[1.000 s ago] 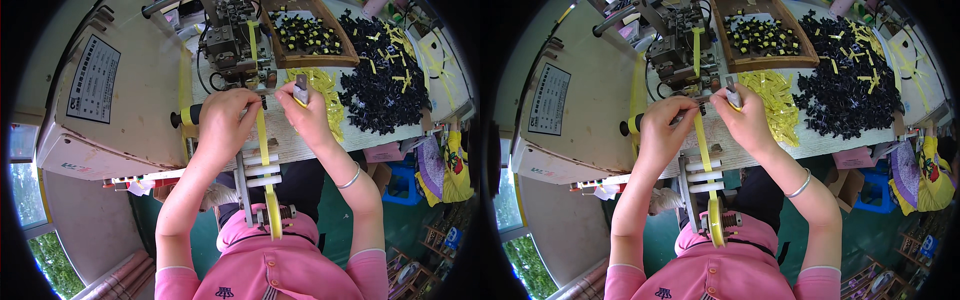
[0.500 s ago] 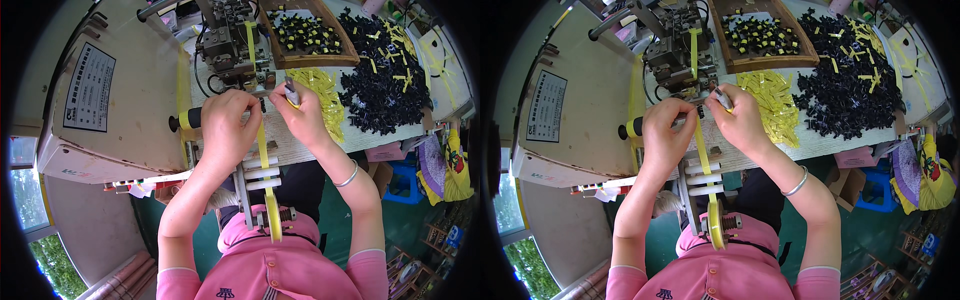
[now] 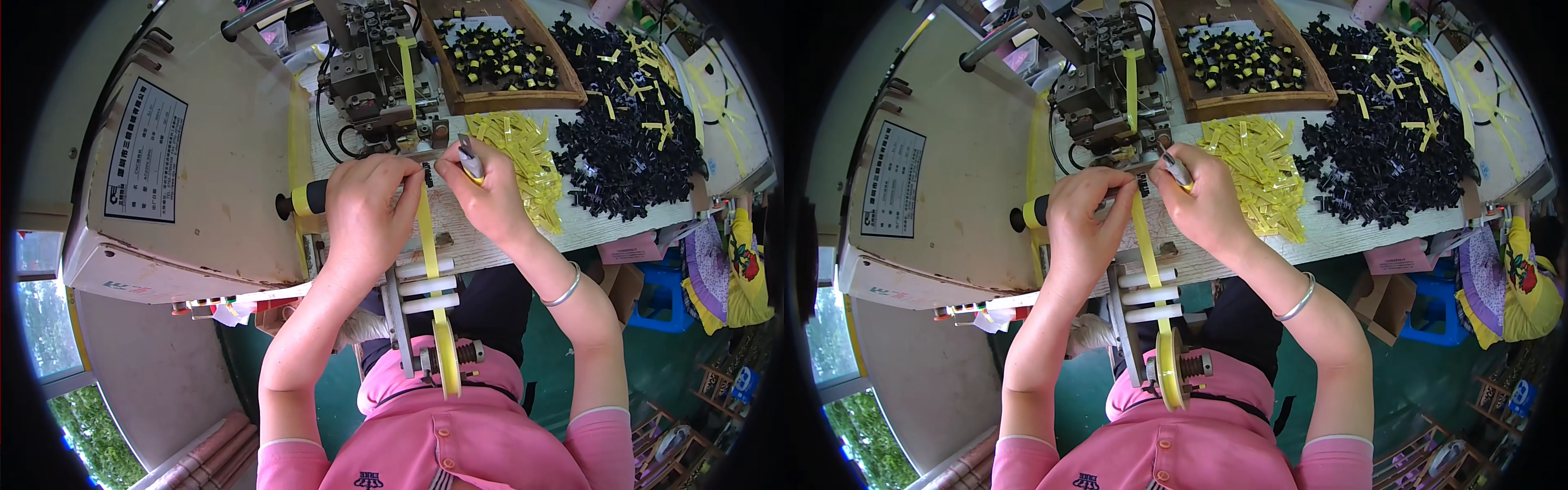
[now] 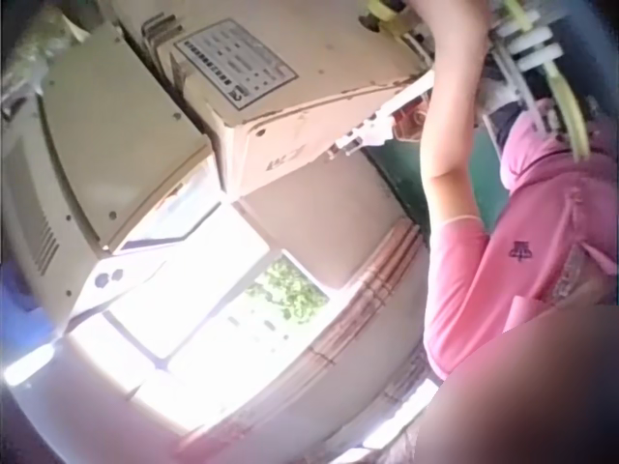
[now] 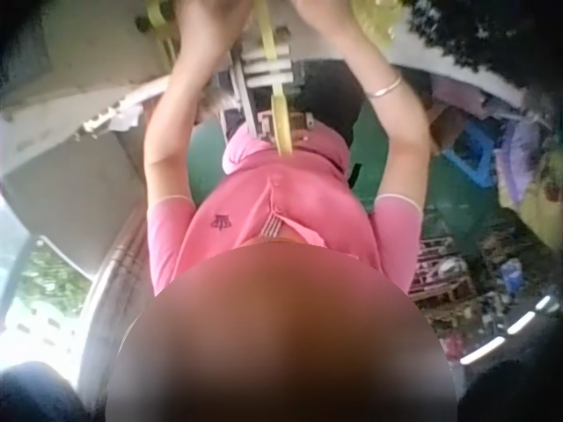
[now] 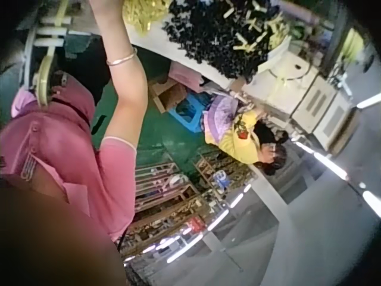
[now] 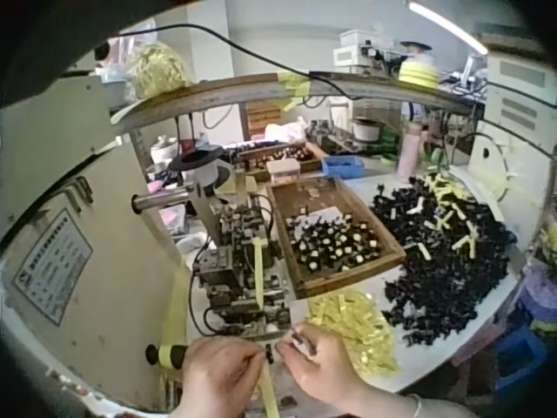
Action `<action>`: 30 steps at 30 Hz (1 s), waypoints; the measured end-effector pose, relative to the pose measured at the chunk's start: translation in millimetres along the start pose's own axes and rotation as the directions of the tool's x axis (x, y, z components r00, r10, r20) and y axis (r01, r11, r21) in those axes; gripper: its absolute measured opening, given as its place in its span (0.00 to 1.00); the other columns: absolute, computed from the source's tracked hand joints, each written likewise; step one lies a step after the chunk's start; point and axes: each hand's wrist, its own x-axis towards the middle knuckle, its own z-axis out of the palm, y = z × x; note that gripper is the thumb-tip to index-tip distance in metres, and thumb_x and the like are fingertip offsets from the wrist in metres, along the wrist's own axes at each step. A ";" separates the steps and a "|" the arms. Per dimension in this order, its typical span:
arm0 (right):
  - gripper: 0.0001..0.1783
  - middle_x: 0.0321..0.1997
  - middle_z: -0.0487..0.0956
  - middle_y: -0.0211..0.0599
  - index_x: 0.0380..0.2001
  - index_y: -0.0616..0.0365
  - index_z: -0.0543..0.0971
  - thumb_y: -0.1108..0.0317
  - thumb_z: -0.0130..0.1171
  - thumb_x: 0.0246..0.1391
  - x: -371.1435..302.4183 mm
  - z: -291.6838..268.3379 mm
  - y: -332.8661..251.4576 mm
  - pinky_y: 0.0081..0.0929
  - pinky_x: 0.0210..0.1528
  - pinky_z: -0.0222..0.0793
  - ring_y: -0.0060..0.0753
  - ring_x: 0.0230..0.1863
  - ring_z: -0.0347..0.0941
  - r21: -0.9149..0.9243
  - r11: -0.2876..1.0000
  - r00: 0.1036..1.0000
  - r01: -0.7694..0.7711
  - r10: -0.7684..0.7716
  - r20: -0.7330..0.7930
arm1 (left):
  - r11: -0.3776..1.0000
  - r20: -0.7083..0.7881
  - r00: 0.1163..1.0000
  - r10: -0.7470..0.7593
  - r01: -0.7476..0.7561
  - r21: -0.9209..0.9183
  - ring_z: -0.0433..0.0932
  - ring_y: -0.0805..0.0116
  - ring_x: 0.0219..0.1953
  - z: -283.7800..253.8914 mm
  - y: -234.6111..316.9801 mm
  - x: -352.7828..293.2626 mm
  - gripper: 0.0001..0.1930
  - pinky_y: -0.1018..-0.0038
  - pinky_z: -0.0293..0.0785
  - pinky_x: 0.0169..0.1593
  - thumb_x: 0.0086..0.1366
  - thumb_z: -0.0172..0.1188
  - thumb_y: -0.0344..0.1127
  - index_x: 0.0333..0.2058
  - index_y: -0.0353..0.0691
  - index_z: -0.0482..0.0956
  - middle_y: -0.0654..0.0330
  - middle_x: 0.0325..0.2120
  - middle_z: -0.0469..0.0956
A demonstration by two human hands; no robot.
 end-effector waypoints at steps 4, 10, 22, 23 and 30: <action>0.03 0.22 0.70 0.27 0.23 0.63 0.72 0.77 0.54 0.49 -0.8 -1.5 -1.1 0.18 0.30 0.59 0.16 0.25 0.62 0.004 1.000 1.000 -0.004 0.004 -0.001 | 1.000 0.001 1.000 -0.002 0.002 0.007 0.75 0.61 0.27 -1.5 0.5 -0.4 0.04 0.70 0.68 0.34 0.50 0.62 0.24 0.26 0.35 0.76 0.58 0.24 0.77; 0.04 0.21 0.70 0.27 0.22 0.63 0.72 0.77 0.54 0.49 -0.6 -1.0 -0.9 0.18 0.31 0.59 0.17 0.26 0.63 0.045 0.998 0.999 -0.050 0.050 0.013 | 0.998 0.027 0.997 0.067 -0.067 0.000 0.77 0.59 0.30 -5.8 -6.1 -1.3 0.06 0.69 0.68 0.36 0.49 0.62 0.27 0.28 0.37 0.76 0.58 0.27 0.78; 0.04 0.21 0.68 0.27 0.23 0.62 0.71 0.76 0.53 0.50 -4.9 -3.3 -13.6 0.18 0.29 0.57 0.16 0.24 0.60 -0.063 0.997 0.998 0.048 -0.045 0.046 | 0.969 0.074 0.968 0.242 -0.244 0.027 0.76 0.60 0.33 -7.7 -15.2 -1.9 0.09 0.68 0.68 0.37 0.49 0.61 0.26 0.31 0.38 0.76 0.59 0.31 0.78; 0.04 0.21 0.68 0.27 0.23 0.62 0.71 0.77 0.53 0.50 -2.4 -1.6 -12.9 0.18 0.28 0.57 0.16 0.24 0.60 -0.058 0.996 0.996 0.069 -0.066 0.053 | 0.967 0.078 0.966 0.249 -0.251 0.029 0.76 0.60 0.33 -7.5 -16.0 -1.9 0.09 0.67 0.67 0.38 0.48 0.61 0.27 0.32 0.38 0.76 0.59 0.31 0.77; 0.05 0.21 0.69 0.27 0.22 0.62 0.70 0.77 0.53 0.49 -3.7 -3.2 -1.4 0.18 0.28 0.57 0.17 0.24 0.59 -0.072 0.997 1.000 0.026 -0.025 0.012 | 0.968 0.063 0.968 0.245 -0.248 0.038 0.77 0.61 0.33 -7.0 -13.5 -2.6 0.08 0.68 0.68 0.37 0.49 0.61 0.24 0.30 0.38 0.75 0.60 0.31 0.78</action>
